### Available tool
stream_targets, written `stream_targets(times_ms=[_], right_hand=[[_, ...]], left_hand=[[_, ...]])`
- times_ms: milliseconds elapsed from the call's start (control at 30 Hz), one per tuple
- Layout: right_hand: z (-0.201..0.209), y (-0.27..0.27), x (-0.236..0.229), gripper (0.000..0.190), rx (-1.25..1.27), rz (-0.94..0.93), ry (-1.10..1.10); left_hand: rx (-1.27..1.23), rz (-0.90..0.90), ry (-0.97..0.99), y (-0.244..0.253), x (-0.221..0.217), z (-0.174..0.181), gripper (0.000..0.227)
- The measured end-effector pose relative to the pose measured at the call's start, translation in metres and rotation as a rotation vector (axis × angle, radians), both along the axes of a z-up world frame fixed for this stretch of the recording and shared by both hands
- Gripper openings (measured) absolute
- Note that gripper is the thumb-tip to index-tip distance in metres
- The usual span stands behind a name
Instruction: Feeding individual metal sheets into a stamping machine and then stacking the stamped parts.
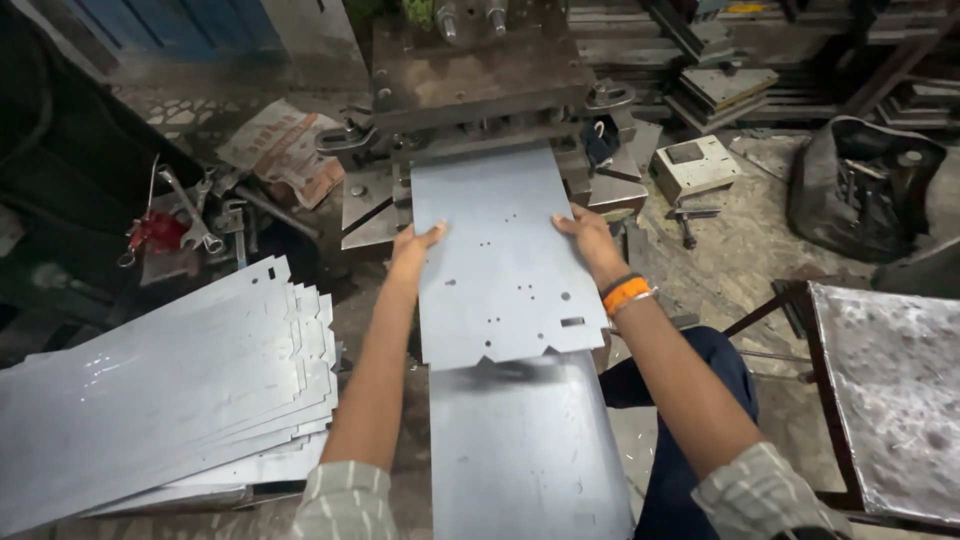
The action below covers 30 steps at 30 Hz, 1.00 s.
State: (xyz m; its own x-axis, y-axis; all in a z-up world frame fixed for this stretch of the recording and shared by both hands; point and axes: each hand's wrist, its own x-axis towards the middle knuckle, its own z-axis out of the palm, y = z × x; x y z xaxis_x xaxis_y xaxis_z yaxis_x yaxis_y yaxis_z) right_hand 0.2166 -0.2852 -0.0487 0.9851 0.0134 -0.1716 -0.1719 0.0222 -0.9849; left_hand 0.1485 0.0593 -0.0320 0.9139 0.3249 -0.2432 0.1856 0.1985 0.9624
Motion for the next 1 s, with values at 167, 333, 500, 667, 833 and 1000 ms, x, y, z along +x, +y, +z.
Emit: stream_targets(times_ms=[167, 333, 500, 667, 833, 1000], right_hand=[[0.026, 0.013, -0.004, 0.036, 0.079, 0.002, -0.023], [0.003, 0.003, 0.006, 0.031, 0.077, -0.002, -0.063], [0.071, 0.017, -0.036, 0.031, 0.011, -0.021, -0.081], [0.042, 0.01, -0.014, 0.031, 0.08, 0.003, -0.057], [0.035, 0.007, -0.005, 0.032, 0.076, 0.015, -0.057], [-0.004, -0.01, 0.02, 0.034, -0.023, 0.012, -0.035]], left_hand=[[0.014, -0.041, 0.025, 0.012, 0.026, -0.01, 0.052], [0.011, -0.045, 0.048, 0.009, 0.031, -0.015, 0.057], [0.084, -0.074, 0.077, 0.002, 0.046, -0.027, 0.064], [0.077, -0.068, 0.091, -0.002, 0.036, -0.011, 0.064], [0.165, -0.085, 0.183, -0.001, 0.05, -0.02, 0.072], [0.046, -0.014, 0.123, 0.023, 0.068, -0.074, 0.057]])
